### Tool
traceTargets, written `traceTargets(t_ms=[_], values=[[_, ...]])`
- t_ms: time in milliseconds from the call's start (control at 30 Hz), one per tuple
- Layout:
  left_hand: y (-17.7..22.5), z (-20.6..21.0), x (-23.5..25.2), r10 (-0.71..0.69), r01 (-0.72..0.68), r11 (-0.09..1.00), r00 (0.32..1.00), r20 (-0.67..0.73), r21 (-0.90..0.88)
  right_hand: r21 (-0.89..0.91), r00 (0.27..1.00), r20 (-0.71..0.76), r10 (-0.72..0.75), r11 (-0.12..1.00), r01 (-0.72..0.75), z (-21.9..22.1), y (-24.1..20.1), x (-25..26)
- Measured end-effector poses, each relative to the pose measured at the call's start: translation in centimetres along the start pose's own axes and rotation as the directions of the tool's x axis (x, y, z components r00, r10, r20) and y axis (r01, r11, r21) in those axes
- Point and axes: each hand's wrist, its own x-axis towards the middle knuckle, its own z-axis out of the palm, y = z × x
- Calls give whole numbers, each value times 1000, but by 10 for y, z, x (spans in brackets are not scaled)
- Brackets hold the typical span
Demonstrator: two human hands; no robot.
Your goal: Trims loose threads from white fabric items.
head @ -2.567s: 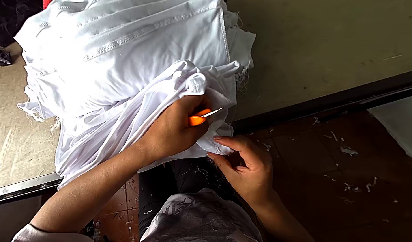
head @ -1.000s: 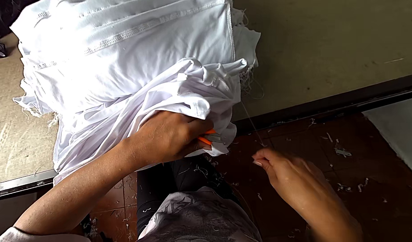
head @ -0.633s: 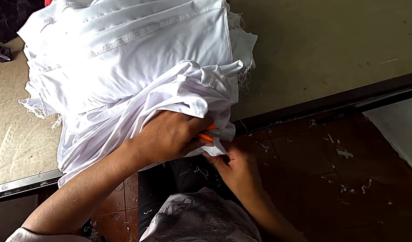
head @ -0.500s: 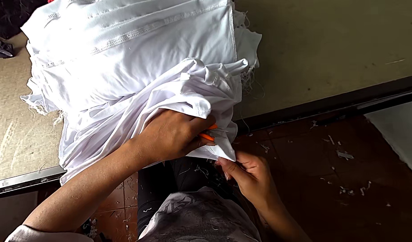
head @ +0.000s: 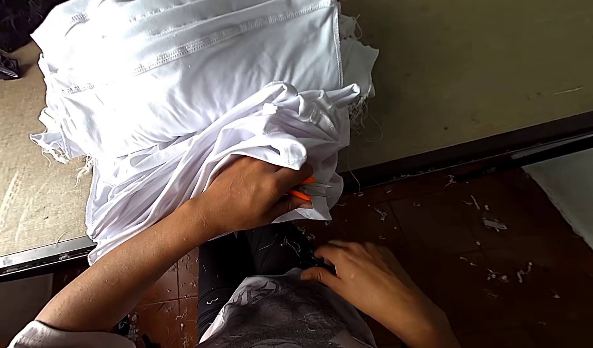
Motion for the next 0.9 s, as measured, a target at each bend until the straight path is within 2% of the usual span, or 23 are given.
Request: traceTargets(t_ms=[33,67,100,133,200,267,300,367,400,467,600,700,800,900], values=[[0,-1,0,-1,1,1000,1000,2,-9,-12,967,-254,-11,1000,8,3,-3,5],[0,-2,0,-4,4,1000,1000,6,-28,12,892,-452,-22,999,31,1,-8,12],[-1,-3,0,-8,8,999,1000,9,-54,46,814,-580,-35,996,75,-2,-14,19],[-1,-3,0,-13,14,996,1000,12,-88,68,769,-638,-46,991,116,-4,-17,26],[-2,-5,0,-21,22,987,1000,4,-159,149,757,-652,-50,970,192,-2,-17,39],[-5,-6,2,-31,22,979,999,-43,-203,321,782,-623,-12,908,270,3,-14,49],[-5,-7,2,-37,20,978,996,-78,-209,439,806,-591,8,842,314,2,-13,51],[-5,-8,1,-50,27,985,990,-132,-169,683,857,-513,50,629,372,-5,-12,53],[-4,-7,0,-43,21,991,985,-165,-134,750,872,-484,71,546,372,-9,-12,52],[-2,-6,-3,8,-25,997,971,-239,-70,801,881,-462,104,476,363,-16,-13,50],[13,-11,-6,153,-183,982,914,-376,-46,801,870,-474,137,477,362,-24,-16,43],[22,-11,-4,241,-244,969,898,-368,38,785,858,-493,143,498,368,-28,-20,40],[24,-6,0,313,-278,949,880,-356,145,695,816,-564,128,608,385,-30,-24,39],[25,-2,2,282,-247,959,891,-356,141,626,779,-618,107,665,406,-28,-23,40]])
